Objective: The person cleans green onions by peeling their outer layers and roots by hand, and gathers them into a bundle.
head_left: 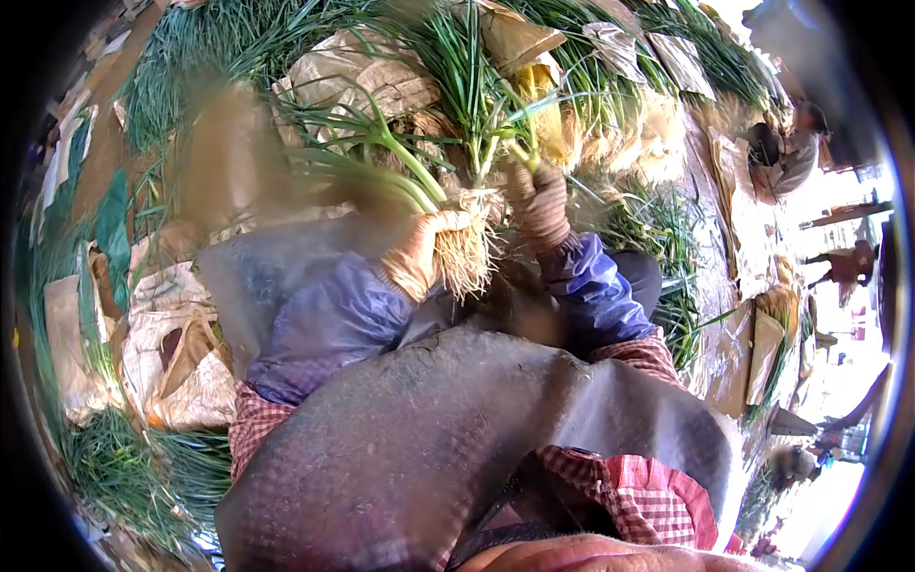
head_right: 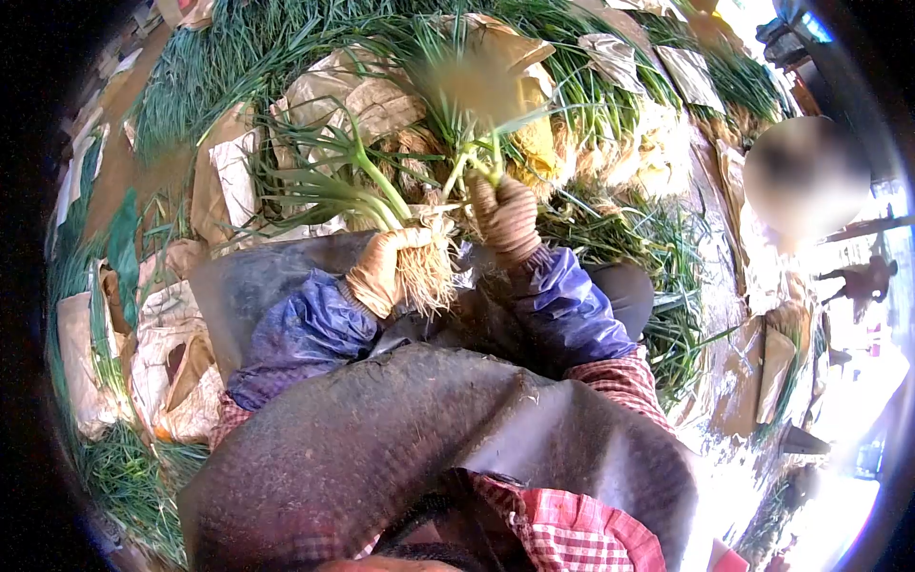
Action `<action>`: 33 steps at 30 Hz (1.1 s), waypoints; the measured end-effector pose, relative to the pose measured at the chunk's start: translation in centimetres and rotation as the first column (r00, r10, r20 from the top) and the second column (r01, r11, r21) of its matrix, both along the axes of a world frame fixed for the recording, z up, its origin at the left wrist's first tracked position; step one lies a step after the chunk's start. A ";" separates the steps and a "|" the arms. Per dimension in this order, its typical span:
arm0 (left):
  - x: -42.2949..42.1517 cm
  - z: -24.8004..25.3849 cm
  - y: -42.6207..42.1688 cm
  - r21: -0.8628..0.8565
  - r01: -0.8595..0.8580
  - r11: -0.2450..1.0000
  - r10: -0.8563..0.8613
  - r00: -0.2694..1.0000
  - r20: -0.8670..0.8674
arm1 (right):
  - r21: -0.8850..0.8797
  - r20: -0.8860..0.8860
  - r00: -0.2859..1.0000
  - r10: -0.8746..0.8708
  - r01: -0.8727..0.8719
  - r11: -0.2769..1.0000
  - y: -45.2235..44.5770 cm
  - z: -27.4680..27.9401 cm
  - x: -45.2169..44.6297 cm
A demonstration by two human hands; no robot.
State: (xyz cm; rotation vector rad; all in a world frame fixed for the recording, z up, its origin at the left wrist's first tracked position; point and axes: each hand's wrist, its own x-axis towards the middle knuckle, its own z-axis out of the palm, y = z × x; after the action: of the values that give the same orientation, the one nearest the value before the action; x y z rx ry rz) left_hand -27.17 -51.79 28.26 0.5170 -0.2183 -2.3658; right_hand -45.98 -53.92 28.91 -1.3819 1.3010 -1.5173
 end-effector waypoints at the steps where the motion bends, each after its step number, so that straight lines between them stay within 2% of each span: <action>1: -0.4 0.7 0.2 -0.092 -0.103 0.990 0.105 0.994 0.018 | -0.041 0.075 0.997 0.002 0.002 0.999 0.4 0.6 -0.5; 2: -0.7 1.5 0.4 -0.184 -0.205 0.961 0.213 0.977 0.026 | -0.083 0.150 0.989 0.008 0.004 0.997 0.8 1.2 -1.0; 3: -0.5 2.0 0.5 -0.182 -0.202 0.962 0.210 0.977 0.027 | -0.285 0.073 0.997 -0.019 0.039 0.958 0.3 0.8 -1.9; 4: -0.4 2.4 0.6 -0.170 -0.202 0.965 0.219 0.972 0.089 | -0.163 0.077 0.988 -0.131 0.142 0.976 1.7 3.1 -1.6; 6: -0.3 2.2 0.6 -0.151 -0.197 0.969 0.220 0.964 0.153 | -0.310 0.156 0.977 -0.144 0.187 0.932 1.5 2.1 -2.9; 7: -0.4 1.9 0.5 -0.154 -0.215 0.964 0.233 0.967 0.105 | -0.233 0.340 0.936 -0.093 0.180 0.956 2.1 3.5 -2.8; 8: -0.4 1.7 0.4 -0.155 -0.234 0.960 0.245 0.968 0.057 | -0.166 0.361 0.912 -0.197 0.270 0.948 1.8 3.1 -4.3; 9: -0.3 1.5 0.4 -0.147 -0.235 0.961 0.250 0.964 0.092 | -0.095 0.378 0.877 -0.296 0.355 0.930 1.5 2.7 -5.7; 10: 0.1 1.0 0.2 -0.141 -0.188 0.972 0.198 0.979 0.057 | -0.003 0.378 0.839 -0.391 0.424 0.906 1.4 2.7 -7.0; 13: -0.1 1.1 0.3 -0.187 -0.235 0.954 0.256 0.962 0.099 | 0.215 0.445 0.713 -0.542 0.503 0.837 1.6 3.0 -9.5; 15: 0.2 1.2 0.3 -0.204 -0.190 0.960 0.215 0.971 0.108 | 0.260 0.645 0.525 -0.555 0.532 0.806 2.0 3.2 -9.9; 17: 0.5 0.5 -0.1 -0.216 -0.175 0.961 0.198 0.976 0.091 | 0.241 0.543 0.621 -0.566 0.530 0.813 2.7 -0.5 -14.7; 18: 0.5 -0.7 -0.6 -0.206 -0.168 0.964 0.186 0.980 0.070 | 0.300 0.687 0.458 -0.564 0.529 0.794 3.1 -0.8 -15.6; 19: 0.6 0.0 0.0 -0.131 -0.167 0.977 0.166 0.986 -0.018 | 0.250 0.854 0.436 -0.285 0.138 0.958 4.0 -0.4 -16.8; 20: 0.2 -2.7 -1.4 -0.271 -0.275 0.922 0.301 0.952 0.056 | 0.249 0.855 0.432 -0.288 0.147 0.957 4.7 0.2 -16.2; 21: 0.3 -5.5 -1.8 -0.301 -0.279 0.912 0.321 0.942 0.100 | 0.273 0.799 0.551 -0.238 0.019 0.962 5.3 0.5 -15.3; 22: 0.1 -5.4 -1.7 -0.333 -0.280 0.900 0.341 0.929 0.140 | 0.308 0.736 0.656 -0.168 -0.102 0.946 5.9 1.0 -13.5; 24: 0.2 -0.4 -0.1 -0.173 -0.131 0.976 0.136 0.991 0.014 | 0.407 0.588 0.809 0.011 -0.307 0.860 7.0 1.8 -9.0; 25: 0.6 -0.6 0.0 -0.138 -0.032 0.990 0.044 0.996 0.082 | 0.466 0.504 0.856 0.114 -0.380 0.799 7.4 2.1 -6.7; 26: 0.8 -0.7 -0.2 -0.109 0.072 0.991 -0.056 0.988 0.142 | 0.495 0.456 0.871 0.185 -0.421 0.760 7.4 2.3 -5.3; 27: 0.2 0.9 0.4 -0.065 0.014 0.998 -0.001 0.982 0.189 | 0.505 0.501 0.845 0.188 -0.461 0.730 7.2 2.4 -3.9; 28: -0.7 2.5 1.2 -0.046 -0.028 0.999 0.038 0.974 0.222 | 0.501 0.611 0.784 0.115 -0.494 0.711 6.9 2.9 -3.1; 29: -1.1 2.5 1.5 -0.127 -0.050 0.991 0.085 0.955 0.285 | 0.485 0.730 0.684 0.001 -0.519 0.704 6.5 3.4 -2.2; 30: -0.5 0.5 1.1 -0.193 0.052 0.980 -0.022 0.988 0.152 | 0.478 0.790 0.608 -0.085 -0.521 0.707 5.9 3.8 -1.3; 32: 0.5 -2.7 -0.1 -0.202 0.290 0.936 -0.312 0.946 -0.089 | 0.297 0.673 0.731 0.114 -0.408 0.863 4.4 1.9 -0.7; 33: -0.1 -1.1 0.5 -0.218 0.161 0.962 -0.132 0.981 0.142 | 0.365 0.505 0.855 0.120 -0.337 0.868 3.9 0.9 -0.9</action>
State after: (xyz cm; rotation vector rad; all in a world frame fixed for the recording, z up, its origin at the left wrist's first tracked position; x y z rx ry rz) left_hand -27.26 -51.27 27.18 0.5548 -0.5992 -2.4109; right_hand -46.86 -50.00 29.78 -0.7777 1.0347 -1.1865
